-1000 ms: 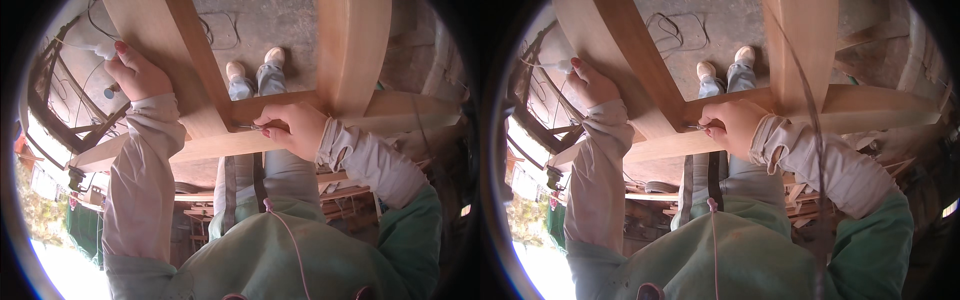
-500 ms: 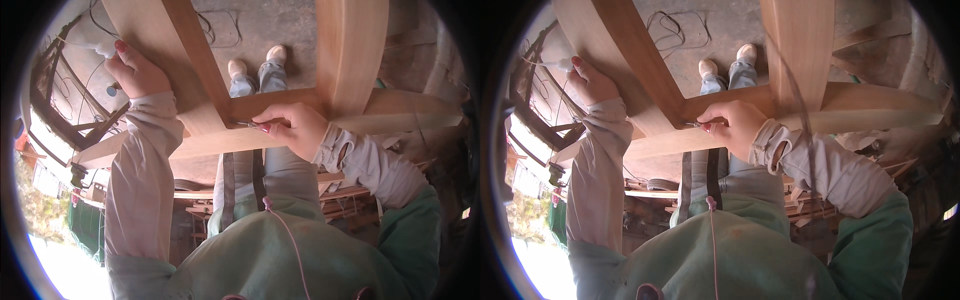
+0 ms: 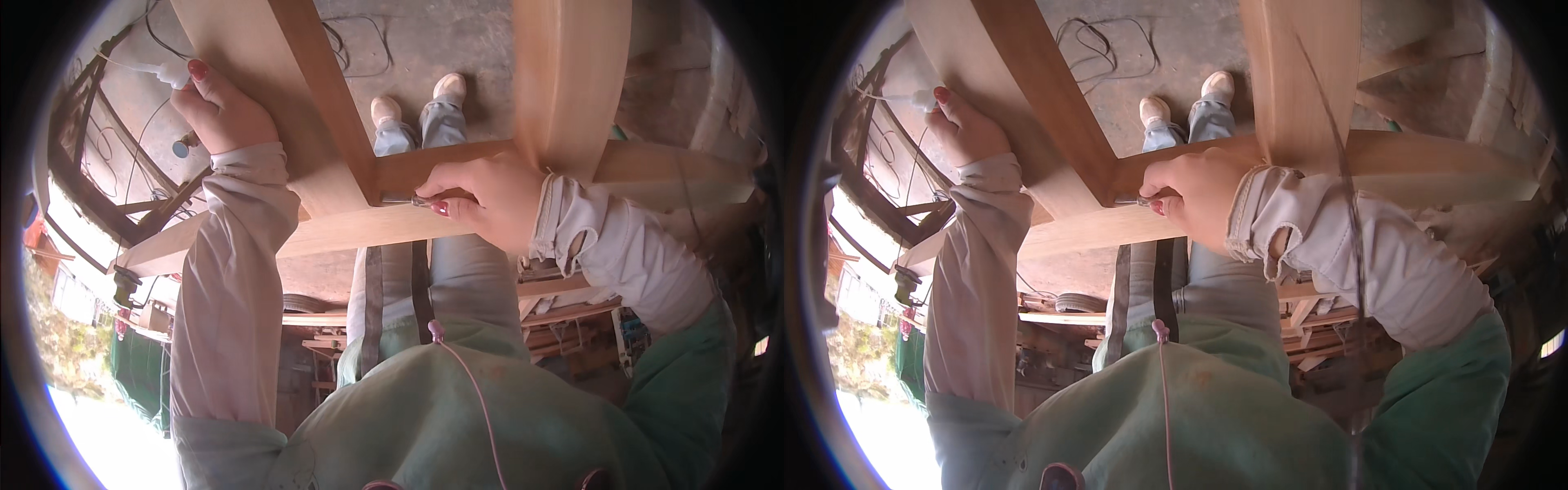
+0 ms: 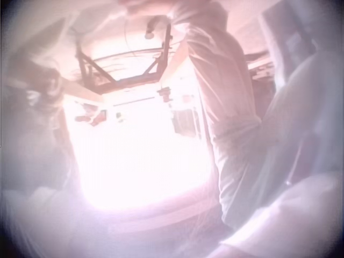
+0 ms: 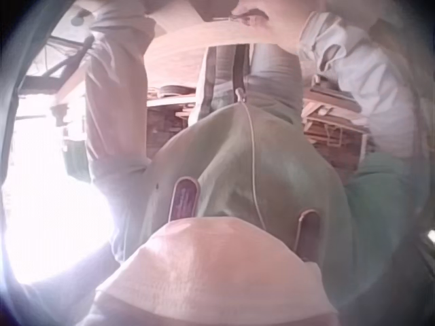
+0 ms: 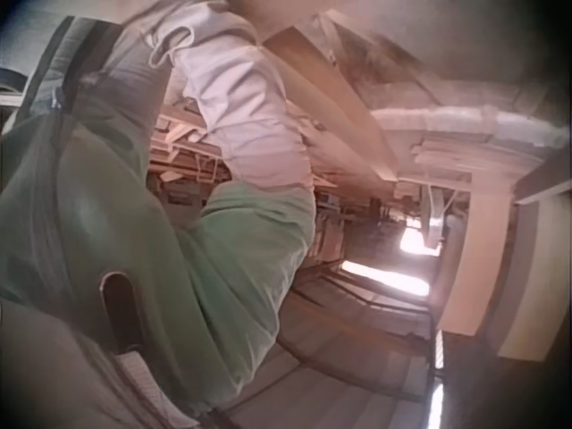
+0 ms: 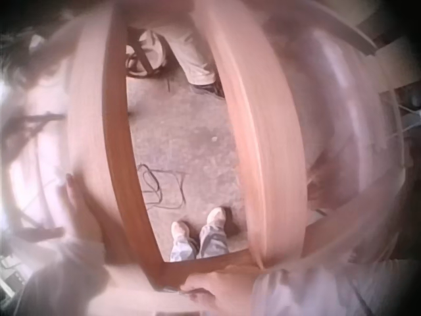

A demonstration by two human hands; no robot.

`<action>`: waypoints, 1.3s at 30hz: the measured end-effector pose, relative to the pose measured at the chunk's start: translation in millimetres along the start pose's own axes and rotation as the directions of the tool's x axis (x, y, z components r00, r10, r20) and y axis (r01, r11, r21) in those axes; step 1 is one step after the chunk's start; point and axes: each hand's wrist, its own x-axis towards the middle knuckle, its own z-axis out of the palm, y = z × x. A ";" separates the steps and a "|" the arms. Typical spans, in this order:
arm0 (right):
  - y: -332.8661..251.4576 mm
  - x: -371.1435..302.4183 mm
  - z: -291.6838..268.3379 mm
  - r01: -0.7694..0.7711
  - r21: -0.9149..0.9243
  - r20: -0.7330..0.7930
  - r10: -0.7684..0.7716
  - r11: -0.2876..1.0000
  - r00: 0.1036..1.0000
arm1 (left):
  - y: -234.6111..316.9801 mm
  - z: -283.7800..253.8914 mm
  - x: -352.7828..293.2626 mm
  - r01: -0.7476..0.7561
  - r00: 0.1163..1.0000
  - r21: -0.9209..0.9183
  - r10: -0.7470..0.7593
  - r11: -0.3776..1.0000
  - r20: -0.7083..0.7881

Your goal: The person uses a corded electric sander to smooth the surfaces of wooden planks in a workshop. They move the sander along the length of the wood, repositioning the planks as needed to access different areas.

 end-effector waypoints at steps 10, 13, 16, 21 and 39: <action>-3.9 3.1 19.2 -0.067 0.198 -0.038 0.076 0.978 0.996 | -7.6 2.7 1.8 0.007 1.000 -0.033 -0.008 0.999 -0.023; 3.3 -6.3 39.1 -0.038 0.325 -0.119 0.081 0.945 0.990 | -9.8 3.3 1.0 0.018 1.000 -0.019 -0.018 1.000 -0.025; 9.8 -13.1 55.5 0.052 0.461 -0.217 0.056 0.886 0.974 | -9.4 1.1 2.4 -0.009 1.000 -0.007 0.009 1.000 -0.007; 4.6 -10.0 58.0 -0.092 0.604 -0.112 0.198 0.792 0.974 | -7.2 -0.9 3.5 -0.008 1.000 -0.010 0.008 1.000 -0.018; -0.8 -10.6 14.2 -0.039 0.092 -0.003 0.039 0.995 0.999 | -13.1 1.4 6.9 -0.042 0.998 0.039 0.043 0.998 -0.034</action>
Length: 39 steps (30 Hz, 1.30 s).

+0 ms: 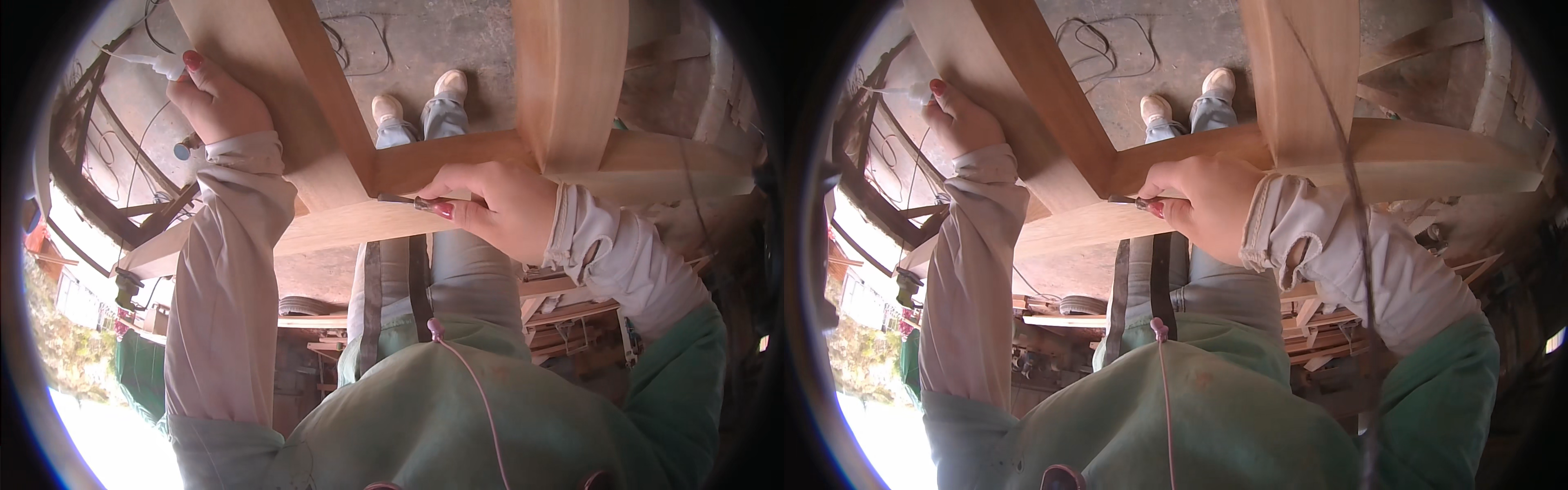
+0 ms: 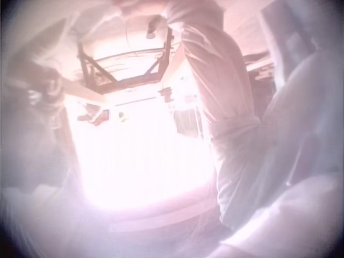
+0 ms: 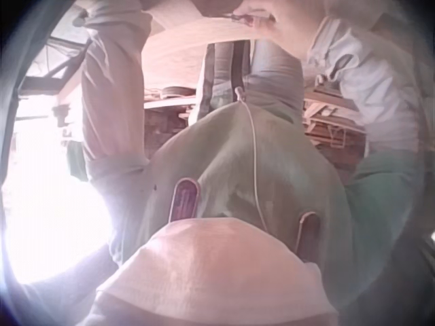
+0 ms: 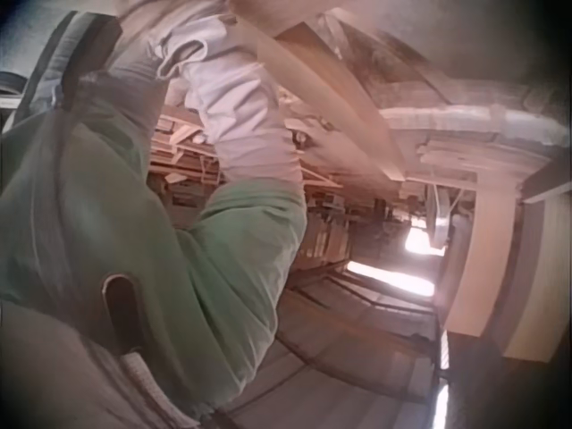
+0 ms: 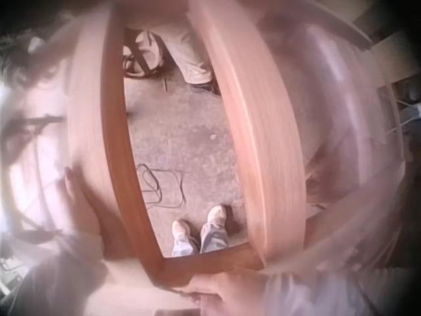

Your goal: The person uses a corded electric sander to smooth the surfaces of wooden planks in a workshop. They move the sander along the length of the wood, repositioning the planks as needed to access different areas.

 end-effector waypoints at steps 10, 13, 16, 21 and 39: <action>4.5 5.1 3.9 -0.003 0.076 0.008 0.003 0.997 1.000 | 2.9 3.5 -3.6 0.010 1.000 -0.050 -0.010 0.999 0.007; 4.9 0.0 14.3 -0.011 0.238 -0.024 0.017 0.971 1.000 | 3.2 2.0 -1.5 0.004 1.000 -0.034 -0.004 0.999 0.005; 13.9 -10.6 41.4 0.116 0.337 -0.195 -0.051 0.934 0.979 | 9.7 -0.6 -2.5 0.007 1.000 -0.020 -0.007 1.000 0.005; 0.7 -4.2 28.9 -0.267 0.803 0.139 0.268 0.533 0.953 | -6.1 3.6 -0.6 -0.031 0.999 -0.061 0.032 0.998 0.019; -3.0 -2.0 -5.9 0.143 -0.213 -0.017 -0.150 0.966 0.989 | 8.4 4.5 -3.4 -0.042 0.999 -0.013 0.042 0.999 -0.002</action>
